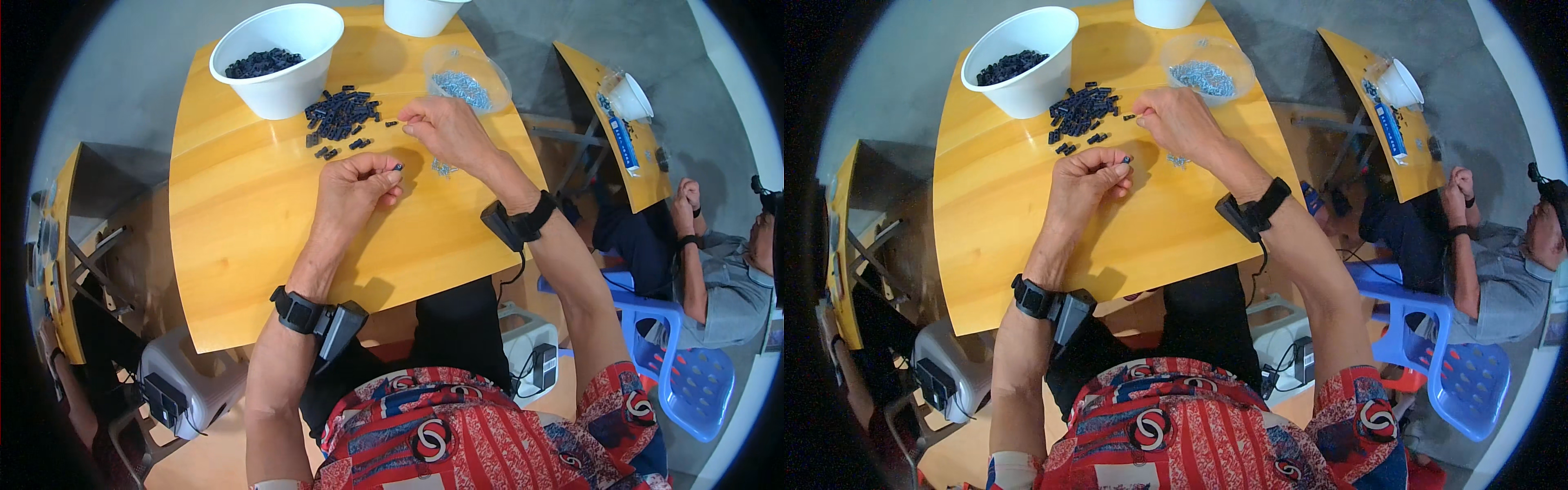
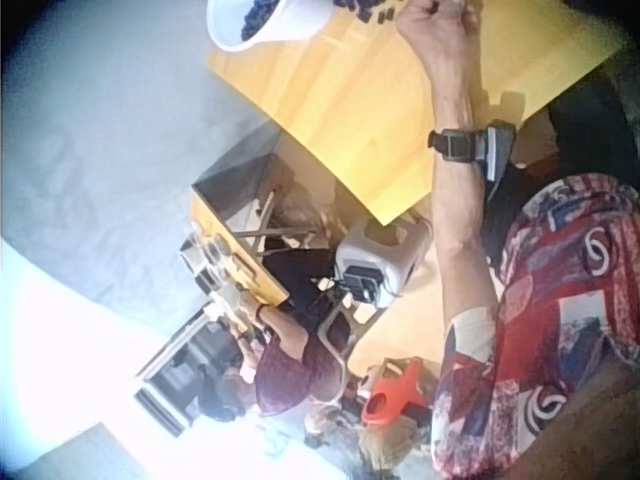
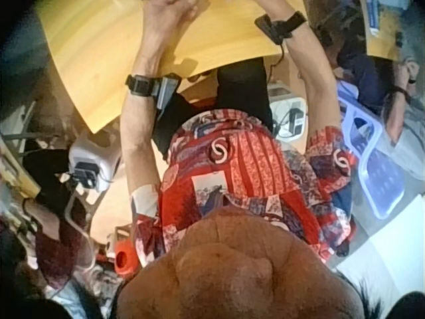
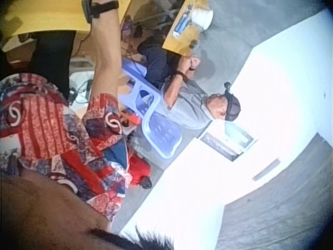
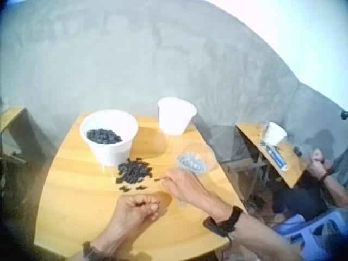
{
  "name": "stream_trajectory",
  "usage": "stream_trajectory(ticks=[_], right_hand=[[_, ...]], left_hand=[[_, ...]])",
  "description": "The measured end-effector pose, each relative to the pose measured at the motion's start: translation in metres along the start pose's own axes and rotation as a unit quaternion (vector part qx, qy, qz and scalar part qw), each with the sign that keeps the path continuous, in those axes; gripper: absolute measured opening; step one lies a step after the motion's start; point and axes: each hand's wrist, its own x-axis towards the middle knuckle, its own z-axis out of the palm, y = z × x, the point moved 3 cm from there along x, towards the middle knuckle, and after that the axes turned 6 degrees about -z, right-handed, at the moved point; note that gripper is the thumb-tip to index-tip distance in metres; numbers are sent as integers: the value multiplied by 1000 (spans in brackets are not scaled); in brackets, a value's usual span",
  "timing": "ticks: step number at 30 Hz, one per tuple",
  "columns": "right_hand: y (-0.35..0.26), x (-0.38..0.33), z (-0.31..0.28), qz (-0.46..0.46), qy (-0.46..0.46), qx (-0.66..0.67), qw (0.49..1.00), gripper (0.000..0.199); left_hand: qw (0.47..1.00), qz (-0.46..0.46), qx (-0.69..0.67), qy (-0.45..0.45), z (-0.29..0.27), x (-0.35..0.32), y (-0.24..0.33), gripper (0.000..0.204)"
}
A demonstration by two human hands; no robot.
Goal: Assembling small blue and black plastic components on a wooden workbench.
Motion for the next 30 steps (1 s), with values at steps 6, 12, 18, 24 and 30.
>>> stream_trajectory(ticks=[6,12,18,24,30], right_hand=[[7,2,9,25,0,-8,1000,16],[9,-1,2,22,-13,-20,999,15],[15,-11,-14,78,-56,-36,995,15],[8,4,-7,24,-29,-62,997,16],[2,23,14,30,-59,-104,992,13]], left_hand=[[1000,-9,12,-13,0,2,-4,11],[1000,0,-18,-2,0,3,-7,8],[1000,-10,28,1,-2,3,-5,10],[1000,-15,14,1,0,4,-5,8],[1000,-6,5,1,0,3,-6,8]])
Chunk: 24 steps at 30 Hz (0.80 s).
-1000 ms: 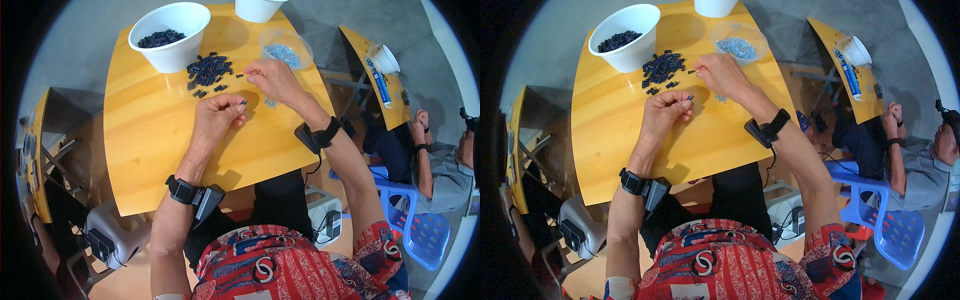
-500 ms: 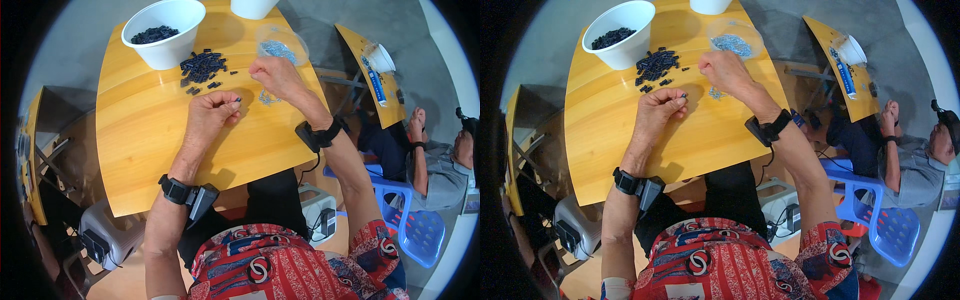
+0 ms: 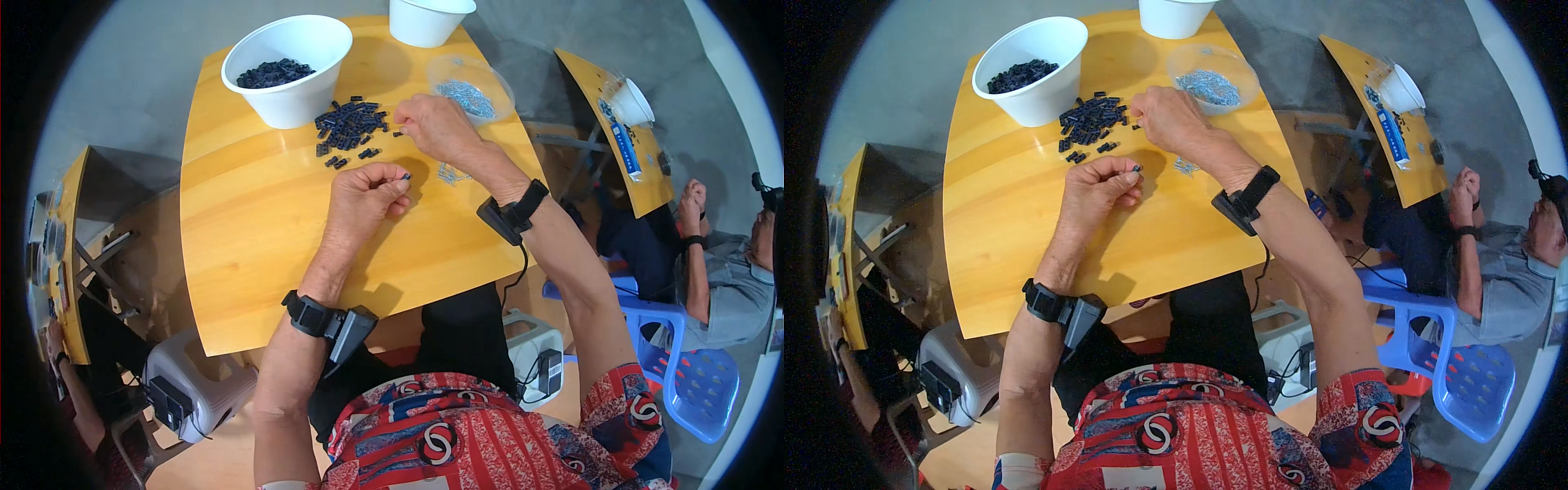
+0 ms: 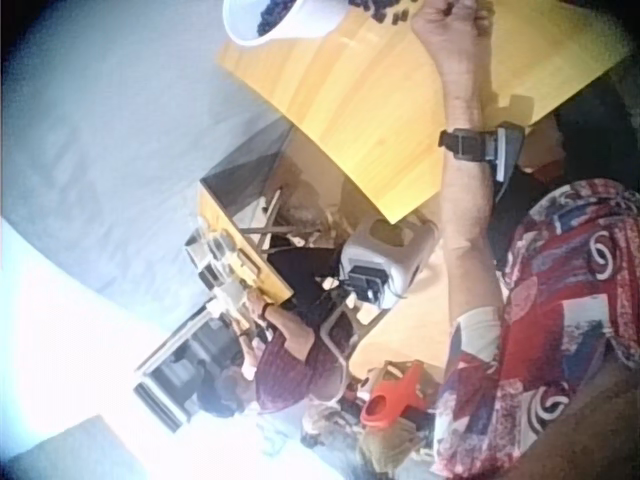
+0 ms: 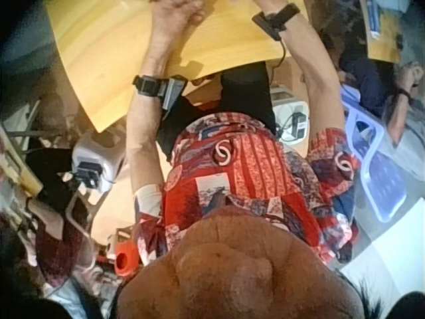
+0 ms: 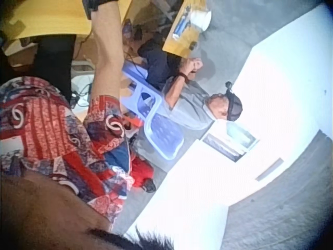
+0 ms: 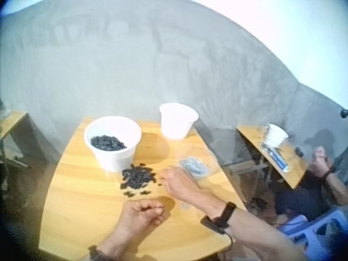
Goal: Assembling small blue and black plastic components on a wooden workbench.
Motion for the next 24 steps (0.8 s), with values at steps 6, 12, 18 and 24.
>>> stream_trajectory(ticks=[6,12,18,24], right_hand=[[3,-1,7,-11,-27,-4,1000,11],[4,-9,2,-31,46,53,997,12],[12,-54,-32,-7,3,28,1000,12],[12,-76,-33,16,-15,54,998,11]], left_hand=[[1000,-5,9,-7,5,2,0,7],[1000,1,2,-8,1,2,0,7],[998,-8,62,-19,4,-1,3,10],[998,-20,53,-1,2,-1,2,9]])
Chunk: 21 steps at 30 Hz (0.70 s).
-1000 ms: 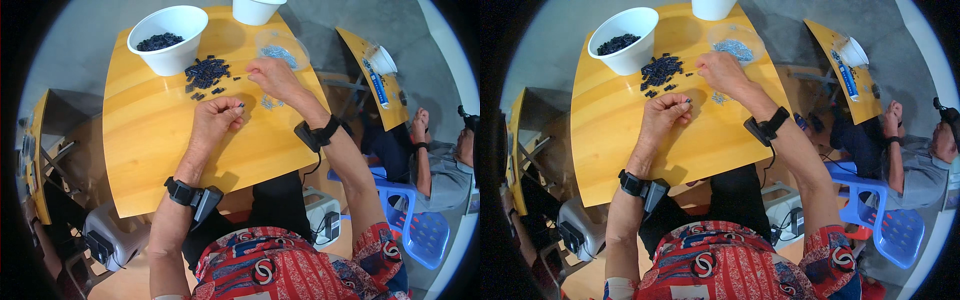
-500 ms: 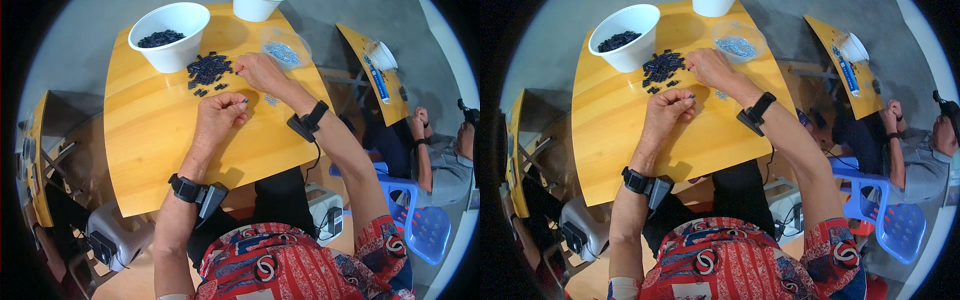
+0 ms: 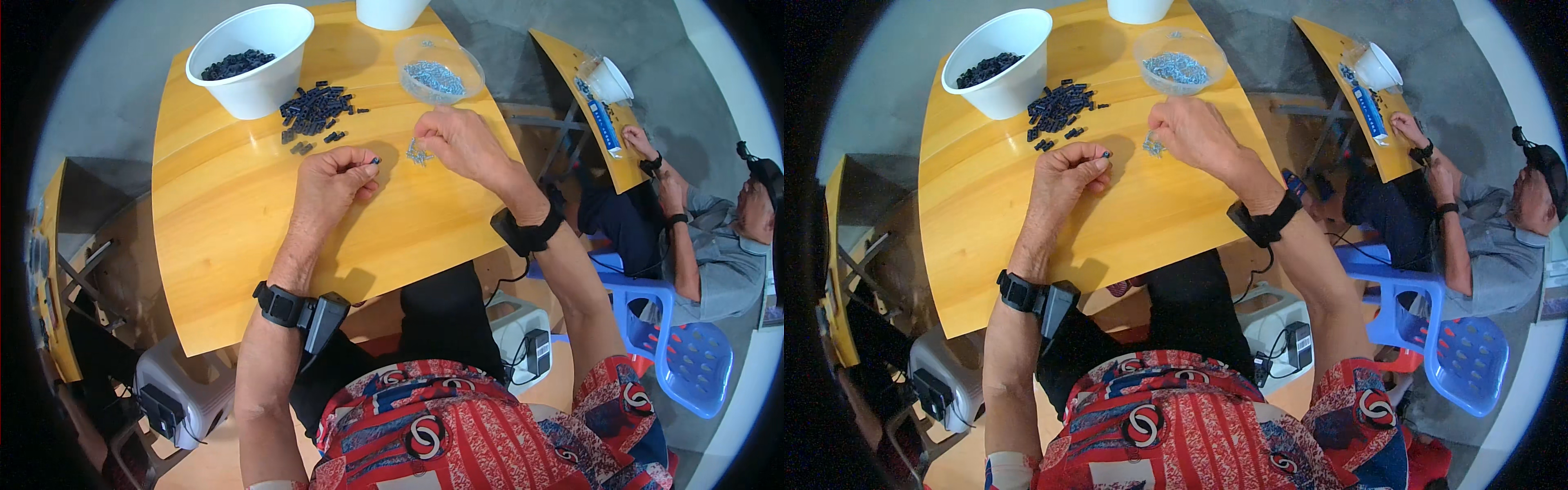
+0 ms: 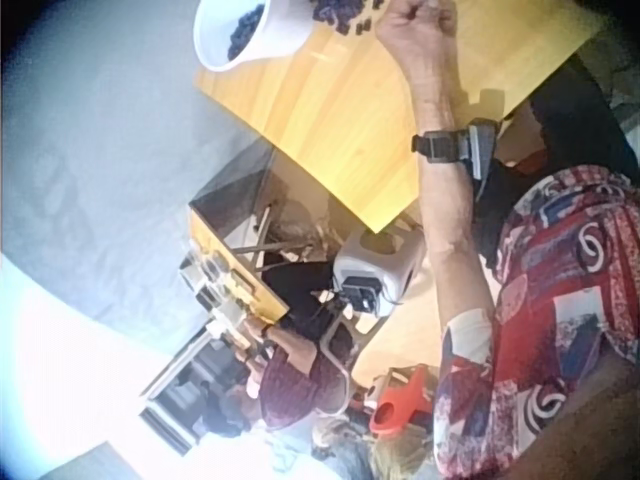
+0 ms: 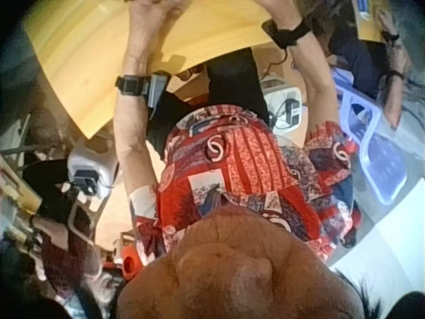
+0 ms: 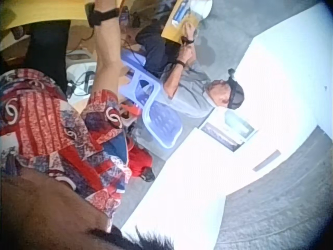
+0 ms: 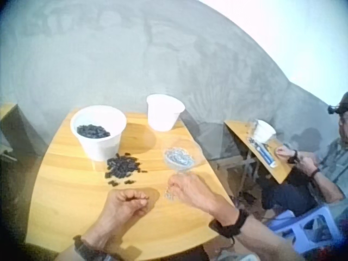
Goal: Assembling small blue and black plastic components on a wooden workbench.
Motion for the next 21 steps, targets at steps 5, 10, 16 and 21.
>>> stream_trajectory(ticks=[5,10,16,21], right_hand=[[-3,-8,9,-22,24,-17,999,9],[1,-9,11,-18,32,-22,999,10],[-13,-4,5,-3,52,31,998,10],[-20,3,10,-46,43,45,997,11]], left_hand=[[1000,9,-5,-7,1,0,0,8],[1000,21,1,-12,-1,1,-2,7],[1000,23,-13,-10,0,4,-4,6],[999,30,-17,-21,1,4,-2,6]])
